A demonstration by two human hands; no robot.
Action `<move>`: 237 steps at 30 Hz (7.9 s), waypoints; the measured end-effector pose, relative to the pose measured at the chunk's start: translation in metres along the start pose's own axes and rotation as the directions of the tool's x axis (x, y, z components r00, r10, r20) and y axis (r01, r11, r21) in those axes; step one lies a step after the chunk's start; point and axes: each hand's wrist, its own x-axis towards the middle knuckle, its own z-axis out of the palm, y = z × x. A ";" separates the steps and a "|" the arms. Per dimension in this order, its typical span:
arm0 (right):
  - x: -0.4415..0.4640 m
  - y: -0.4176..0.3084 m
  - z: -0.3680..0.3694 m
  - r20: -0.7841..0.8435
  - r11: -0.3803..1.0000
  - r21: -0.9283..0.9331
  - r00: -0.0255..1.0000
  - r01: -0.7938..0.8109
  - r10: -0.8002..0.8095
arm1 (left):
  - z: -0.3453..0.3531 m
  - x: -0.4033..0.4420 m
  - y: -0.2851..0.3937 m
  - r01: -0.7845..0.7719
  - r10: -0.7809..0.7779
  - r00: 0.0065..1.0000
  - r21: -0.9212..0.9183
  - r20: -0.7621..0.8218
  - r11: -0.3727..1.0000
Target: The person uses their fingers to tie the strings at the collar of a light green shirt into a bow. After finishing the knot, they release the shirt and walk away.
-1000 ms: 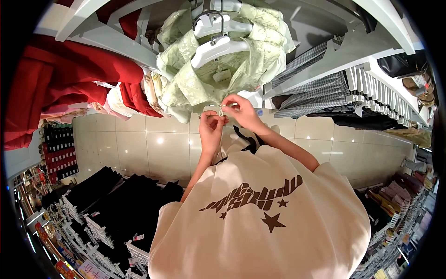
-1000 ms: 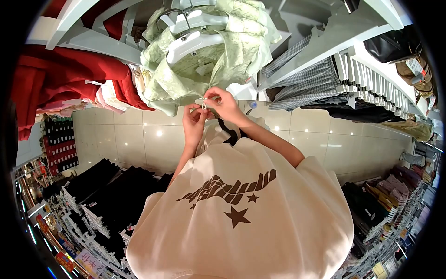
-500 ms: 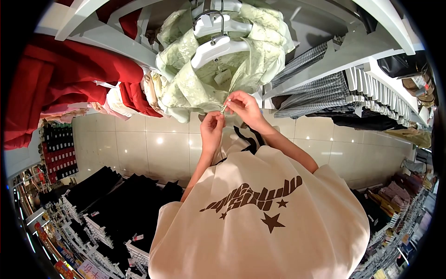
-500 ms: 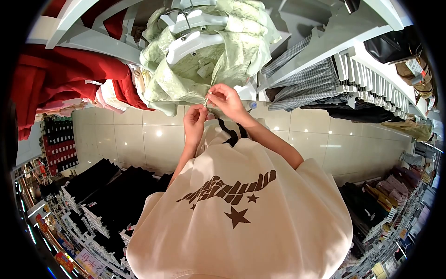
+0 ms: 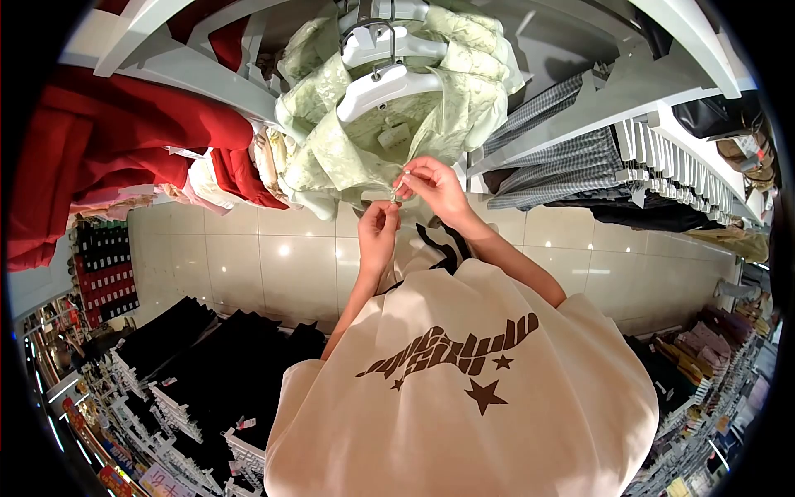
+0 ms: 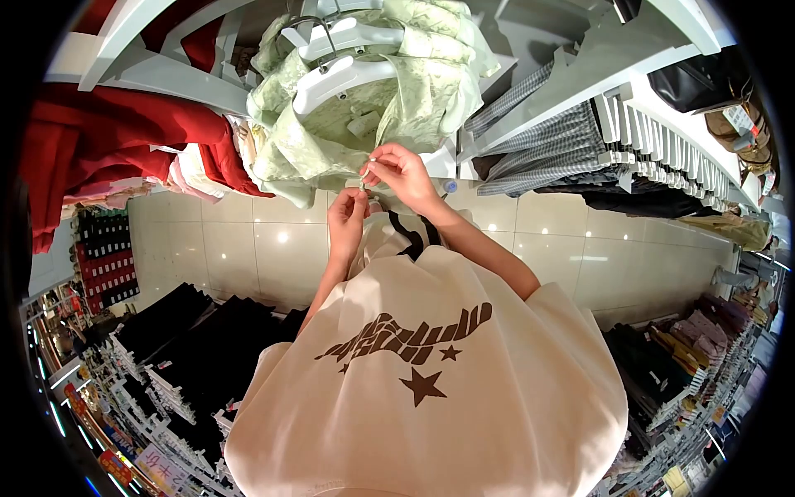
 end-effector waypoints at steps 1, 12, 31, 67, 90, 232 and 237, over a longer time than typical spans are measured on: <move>0.001 -0.002 0.000 -0.028 1.000 -0.001 0.999 -0.023 0.023 | 0.001 0.000 0.002 0.000 0.000 1.000 0.001 0.001 1.000; -0.004 -0.007 0.001 0.112 0.993 -0.094 0.992 0.069 -0.059 | -0.004 0.002 0.000 0.013 -0.013 0.999 -0.010 0.042 1.000; -0.026 -0.008 0.002 0.115 0.660 -0.702 0.957 0.268 -0.267 | -0.003 0.002 0.014 0.255 -0.220 0.965 -0.333 0.142 0.908; -0.022 -0.015 0.015 0.202 0.799 -0.587 0.979 0.132 -0.013 | -0.006 -0.008 0.005 -0.078 0.081 0.991 -0.029 0.104 0.997; -0.018 0.012 0.003 0.058 0.949 -0.001 0.947 -0.315 0.315 | -0.007 -0.003 0.013 0.034 -0.041 0.998 -0.154 -0.039 0.988; -0.024 -0.001 0.011 0.060 0.941 -0.221 0.960 -0.254 0.273 | -0.007 -0.009 -0.003 0.207 -0.244 0.969 -0.447 -0.025 0.870; -0.024 -0.002 0.011 0.039 0.918 -0.345 0.974 -0.196 0.222 | -0.005 -0.011 0.005 0.167 -0.184 0.983 -0.339 -0.018 0.926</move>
